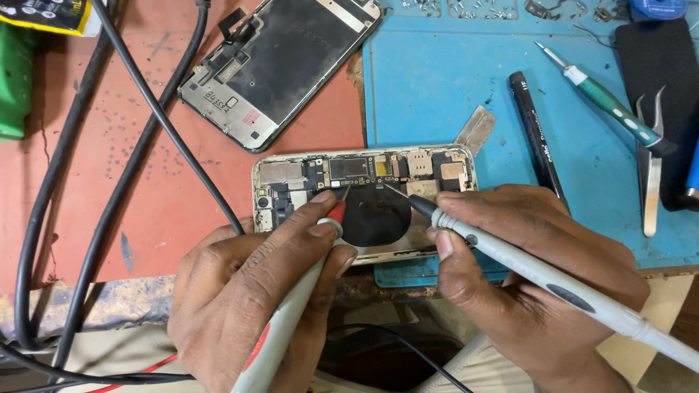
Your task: The person works on a disassembled white smartphone, using a screwdriver to adjust internal components and a multimeter to test the circuit board. The person manipulates small parts and probes various points on the motherboard.
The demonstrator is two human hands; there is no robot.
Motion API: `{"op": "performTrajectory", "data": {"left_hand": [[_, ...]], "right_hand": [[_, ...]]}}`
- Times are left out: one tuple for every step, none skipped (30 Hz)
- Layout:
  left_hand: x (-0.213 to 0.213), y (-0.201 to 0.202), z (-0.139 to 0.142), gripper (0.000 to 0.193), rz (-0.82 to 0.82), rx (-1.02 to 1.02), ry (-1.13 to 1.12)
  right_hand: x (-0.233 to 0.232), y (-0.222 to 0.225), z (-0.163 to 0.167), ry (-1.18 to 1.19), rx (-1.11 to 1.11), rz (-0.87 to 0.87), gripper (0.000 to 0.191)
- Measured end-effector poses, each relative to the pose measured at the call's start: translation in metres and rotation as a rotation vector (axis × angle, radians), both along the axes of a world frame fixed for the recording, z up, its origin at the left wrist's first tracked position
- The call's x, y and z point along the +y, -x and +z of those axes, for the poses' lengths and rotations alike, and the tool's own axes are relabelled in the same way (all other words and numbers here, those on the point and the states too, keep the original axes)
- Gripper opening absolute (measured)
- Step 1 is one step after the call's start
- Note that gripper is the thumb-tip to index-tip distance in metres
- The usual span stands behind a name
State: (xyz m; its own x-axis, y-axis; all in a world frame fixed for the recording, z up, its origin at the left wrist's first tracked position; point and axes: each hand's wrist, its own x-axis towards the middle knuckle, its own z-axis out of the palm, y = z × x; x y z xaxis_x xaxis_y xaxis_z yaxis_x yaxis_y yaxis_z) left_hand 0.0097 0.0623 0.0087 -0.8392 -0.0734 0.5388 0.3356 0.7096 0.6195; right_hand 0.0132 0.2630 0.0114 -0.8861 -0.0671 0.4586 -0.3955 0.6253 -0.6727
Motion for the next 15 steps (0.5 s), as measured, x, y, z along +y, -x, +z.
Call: {"op": "performTrajectory", "data": {"left_hand": [[-0.0003,-0.0001,0.0002,0.032,-0.005,0.003,0.002],[-0.0006,-0.0003,0.0002,0.031,-0.010,0.005,0.004],[-0.0006,-0.0002,0.0000,0.031,-0.004,0.005,-0.002],[-0.0005,0.0003,-0.0005,0.030,0.001,0.006,-0.007],[0.0001,0.0003,-0.0008,0.030,0.007,0.007,-0.013],[0.0001,0.0006,-0.0012,0.029,0.011,0.004,-0.022],[-0.0003,0.0011,-0.0016,0.028,0.014,0.000,-0.030],[-0.0008,0.0015,-0.0019,0.027,0.019,-0.002,-0.039],[-0.0010,0.0009,-0.0017,0.027,0.019,-0.013,-0.019],[-0.0014,0.0002,-0.0015,0.026,0.019,-0.024,0.000],[-0.0018,-0.0003,-0.0013,0.025,0.019,-0.035,0.019],[-0.0023,-0.0005,-0.0012,0.025,0.020,-0.044,0.010],[-0.0023,-0.0012,-0.0009,0.025,0.020,-0.051,0.000],[-0.0022,-0.0015,-0.0008,0.025,0.020,-0.059,-0.011],[-0.0023,-0.0015,-0.0008,0.025,0.019,-0.059,-0.007]], "right_hand": [[-0.0010,0.0010,0.0013,-0.001,0.003,0.004,0.032],[-0.0020,0.0018,0.0021,-0.003,0.008,0.009,0.031],[-0.0025,0.0023,0.0029,-0.005,0.012,0.014,0.031],[-0.0029,0.0029,0.0030,-0.010,0.020,0.020,0.030],[-0.0029,0.0029,0.0031,-0.008,0.025,0.026,0.029],[-0.0025,0.0032,0.0029,-0.007,0.030,0.032,0.029],[-0.0020,0.0031,0.0024,-0.001,0.033,0.036,0.028],[-0.0012,0.0032,0.0020,0.005,0.034,0.042,0.027],[-0.0005,0.0032,0.0013,0.010,0.035,0.048,0.027],[0.0003,0.0033,0.0009,0.015,0.034,0.054,0.026],[0.0009,0.0034,0.0003,0.017,0.035,0.059,0.026],[0.0014,0.0035,0.0000,0.018,0.037,0.063,0.026],[0.0018,0.0036,-0.0002,0.016,0.043,0.066,0.025],[0.0019,0.0037,-0.0004,0.016,0.044,0.067,0.026],[0.0020,0.0037,-0.0005,0.017,0.045,0.067,0.026]]}}
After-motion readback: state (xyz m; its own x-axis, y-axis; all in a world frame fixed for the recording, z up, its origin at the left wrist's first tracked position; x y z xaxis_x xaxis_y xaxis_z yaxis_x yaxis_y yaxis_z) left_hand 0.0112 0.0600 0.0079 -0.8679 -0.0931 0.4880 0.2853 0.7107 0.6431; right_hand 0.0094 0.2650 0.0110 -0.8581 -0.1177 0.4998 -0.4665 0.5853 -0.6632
